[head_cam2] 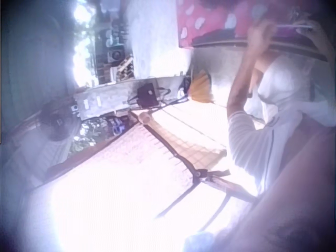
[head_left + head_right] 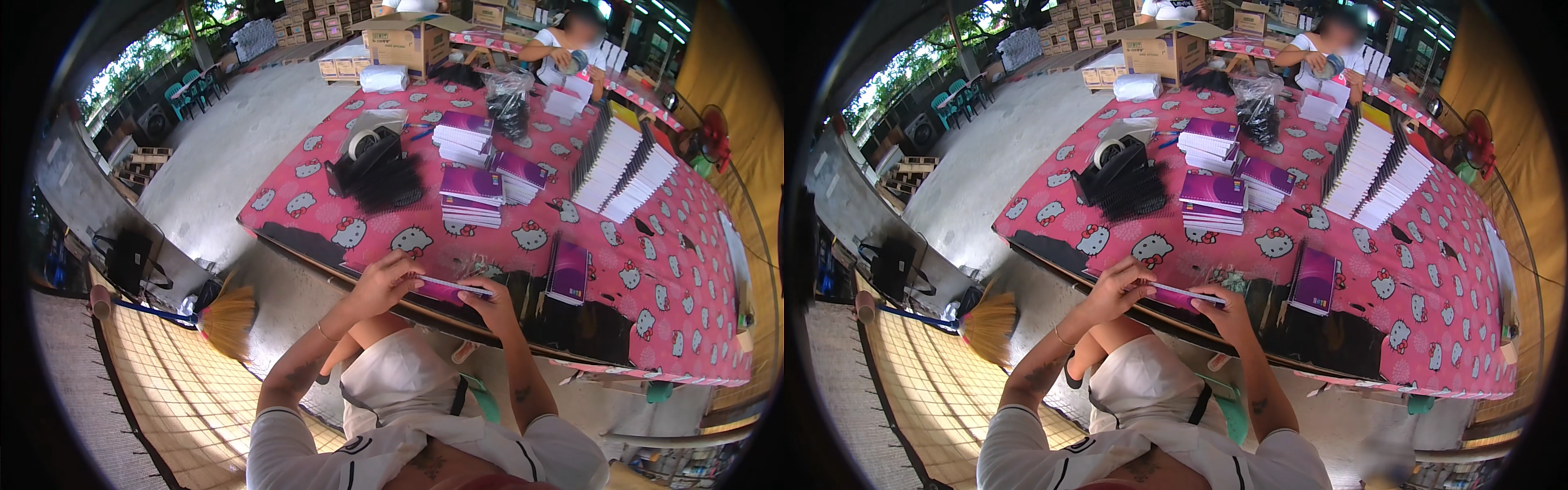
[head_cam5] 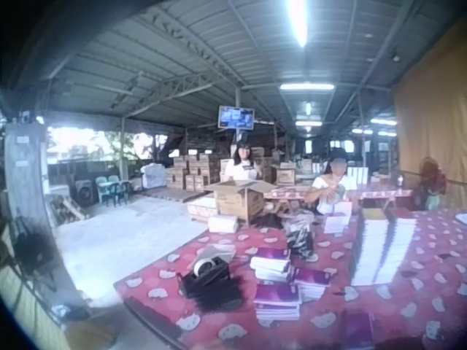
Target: The person assembles notebooks by picking up small stacks of pages, aligning them, and sliding them into a purple cover by hand before placing the finished items into a larger stack on the table.
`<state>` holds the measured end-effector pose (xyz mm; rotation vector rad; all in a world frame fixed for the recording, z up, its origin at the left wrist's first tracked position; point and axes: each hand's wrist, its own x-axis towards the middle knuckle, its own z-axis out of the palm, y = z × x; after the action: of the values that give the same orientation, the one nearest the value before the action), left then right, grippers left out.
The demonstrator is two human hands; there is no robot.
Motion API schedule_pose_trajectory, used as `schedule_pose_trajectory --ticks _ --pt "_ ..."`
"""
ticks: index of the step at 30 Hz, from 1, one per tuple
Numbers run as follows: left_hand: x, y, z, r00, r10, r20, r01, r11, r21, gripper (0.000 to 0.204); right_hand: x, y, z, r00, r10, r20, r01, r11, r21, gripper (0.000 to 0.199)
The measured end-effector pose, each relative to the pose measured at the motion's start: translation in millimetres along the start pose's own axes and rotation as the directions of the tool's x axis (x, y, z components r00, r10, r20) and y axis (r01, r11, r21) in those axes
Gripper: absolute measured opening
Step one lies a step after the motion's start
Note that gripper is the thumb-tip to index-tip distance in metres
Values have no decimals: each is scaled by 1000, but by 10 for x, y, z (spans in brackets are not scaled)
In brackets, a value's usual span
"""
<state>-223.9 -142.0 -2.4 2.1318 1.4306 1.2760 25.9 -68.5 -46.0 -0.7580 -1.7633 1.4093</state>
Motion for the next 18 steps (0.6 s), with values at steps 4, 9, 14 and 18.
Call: schedule_pose_trajectory --ticks 4,9,14,18 --pt "60 66 -25 999 -23 33 22 1000 4 23 -4 -14 -6 1000 -10 1 10 1000 -16 20" --pt "13 -28 -62 993 -9 119 -2 996 87 23 -3 -58 6 999 -25 27 26 999 -40 21" --pt "57 92 -14 997 51 60 -61 984 170 22 -14 -8 -9 998 -57 19 57 998 -10 22" --pt "24 4 -76 992 39 119 -63 977 206 24 -62 -8 14 994 -99 47 102 991 -81 22"
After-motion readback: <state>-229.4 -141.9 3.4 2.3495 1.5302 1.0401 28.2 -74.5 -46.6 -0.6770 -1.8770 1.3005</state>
